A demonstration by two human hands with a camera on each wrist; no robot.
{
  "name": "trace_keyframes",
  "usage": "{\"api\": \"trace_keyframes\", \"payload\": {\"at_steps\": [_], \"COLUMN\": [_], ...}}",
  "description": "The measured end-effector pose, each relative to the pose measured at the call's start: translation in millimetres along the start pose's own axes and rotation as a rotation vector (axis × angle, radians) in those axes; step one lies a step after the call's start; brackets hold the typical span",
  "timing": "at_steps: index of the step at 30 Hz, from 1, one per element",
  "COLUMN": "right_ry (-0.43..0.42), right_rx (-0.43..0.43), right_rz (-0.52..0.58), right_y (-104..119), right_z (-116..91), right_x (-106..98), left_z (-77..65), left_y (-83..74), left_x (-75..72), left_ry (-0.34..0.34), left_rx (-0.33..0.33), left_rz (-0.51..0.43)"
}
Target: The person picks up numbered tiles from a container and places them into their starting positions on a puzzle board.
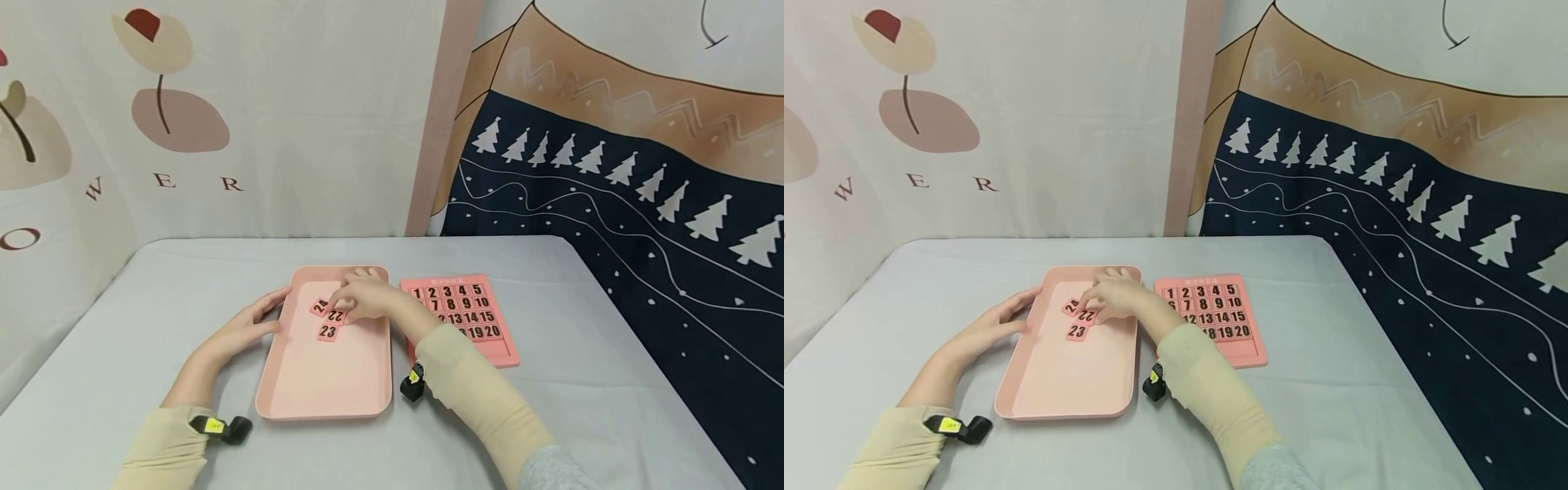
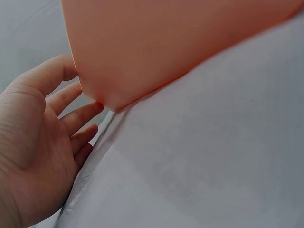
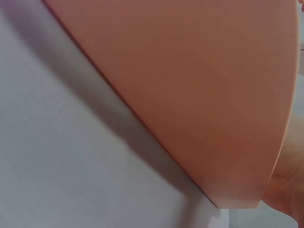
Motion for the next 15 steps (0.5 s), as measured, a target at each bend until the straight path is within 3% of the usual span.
{"api": "trace_keyframes", "payload": {"at_steps": [9, 15], "right_ry": [0.023, -0.040], "right_rx": [0.010, 0.028], "right_rz": [-0.006, 0.019], "right_y": [0.4, -1.9], "right_z": [3.2, -5.5], "right_x": [0.1, -1.6], "left_z": [-0.4, -0.5], "left_y": [-0.6, -1.8], "left_x": [-1.1, -0.2], "left_ry": [-0.002, 0.003], "left_rx": [0.008, 0.000], "left_rz": [-0.003, 0.013]}}
Point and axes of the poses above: each hand's wrist, its own z-axis towards the middle knuckle, its own x-axis out of the palm, y = z × x, the point moved 5 cm from there along z, towards the middle knuckle, and after that the axes turned 11 degrees about y, right-handed, at the moved point
